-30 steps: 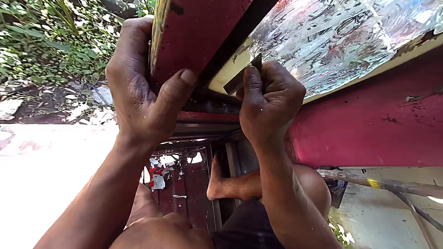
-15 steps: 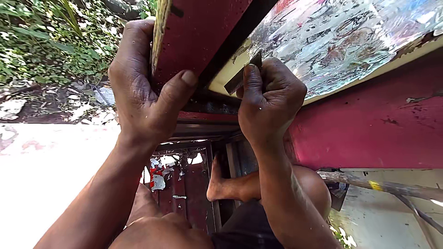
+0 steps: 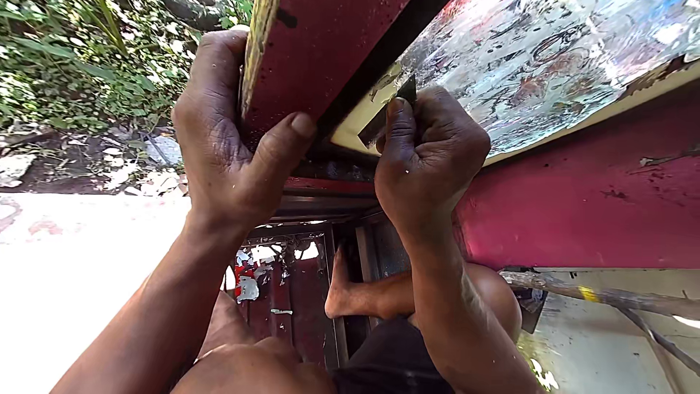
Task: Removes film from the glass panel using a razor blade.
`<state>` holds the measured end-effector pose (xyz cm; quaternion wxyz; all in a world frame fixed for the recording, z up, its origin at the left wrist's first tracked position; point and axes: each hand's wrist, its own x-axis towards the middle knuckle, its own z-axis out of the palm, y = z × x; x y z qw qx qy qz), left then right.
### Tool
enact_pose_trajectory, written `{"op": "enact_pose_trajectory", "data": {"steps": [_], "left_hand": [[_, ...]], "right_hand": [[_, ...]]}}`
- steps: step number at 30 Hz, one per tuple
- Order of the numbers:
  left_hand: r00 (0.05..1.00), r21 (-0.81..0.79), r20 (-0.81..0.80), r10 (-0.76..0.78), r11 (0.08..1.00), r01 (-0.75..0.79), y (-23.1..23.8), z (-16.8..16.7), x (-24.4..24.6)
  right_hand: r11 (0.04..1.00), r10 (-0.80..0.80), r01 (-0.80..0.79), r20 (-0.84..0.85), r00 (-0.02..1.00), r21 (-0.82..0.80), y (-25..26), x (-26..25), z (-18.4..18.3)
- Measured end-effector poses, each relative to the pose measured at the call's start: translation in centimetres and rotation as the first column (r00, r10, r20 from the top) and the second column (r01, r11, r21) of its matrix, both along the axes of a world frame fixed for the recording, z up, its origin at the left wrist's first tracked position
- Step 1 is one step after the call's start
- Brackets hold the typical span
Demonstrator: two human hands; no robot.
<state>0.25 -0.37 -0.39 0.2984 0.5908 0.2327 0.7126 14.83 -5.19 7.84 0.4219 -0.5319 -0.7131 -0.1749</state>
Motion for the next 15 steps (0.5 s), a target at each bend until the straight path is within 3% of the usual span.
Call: {"op": "enact_pose_trajectory", "data": {"steps": [7, 12, 15], "left_hand": [[1.0, 0.02, -0.011, 0.024, 1.0, -0.024, 0.21, -0.08, -0.05], [1.0, 0.023, -0.014, 0.009, 1.0, -0.008, 0.19, -0.1, -0.09], [1.0, 0.023, -0.002, -0.008, 1.0, 0.008, 0.18, -0.1, -0.05]], "right_hand": [[0.995, 0.103, -0.091, -0.32, 0.942, 0.051, 1.13, -0.92, -0.69], [0.99, 0.079, -0.069, -0.079, 0.994, 0.122, 1.17, -0.82, -0.17], [0.992, 0.084, -0.077, -0.074, 0.994, 0.097, 0.95, -0.81, 0.26]]}}
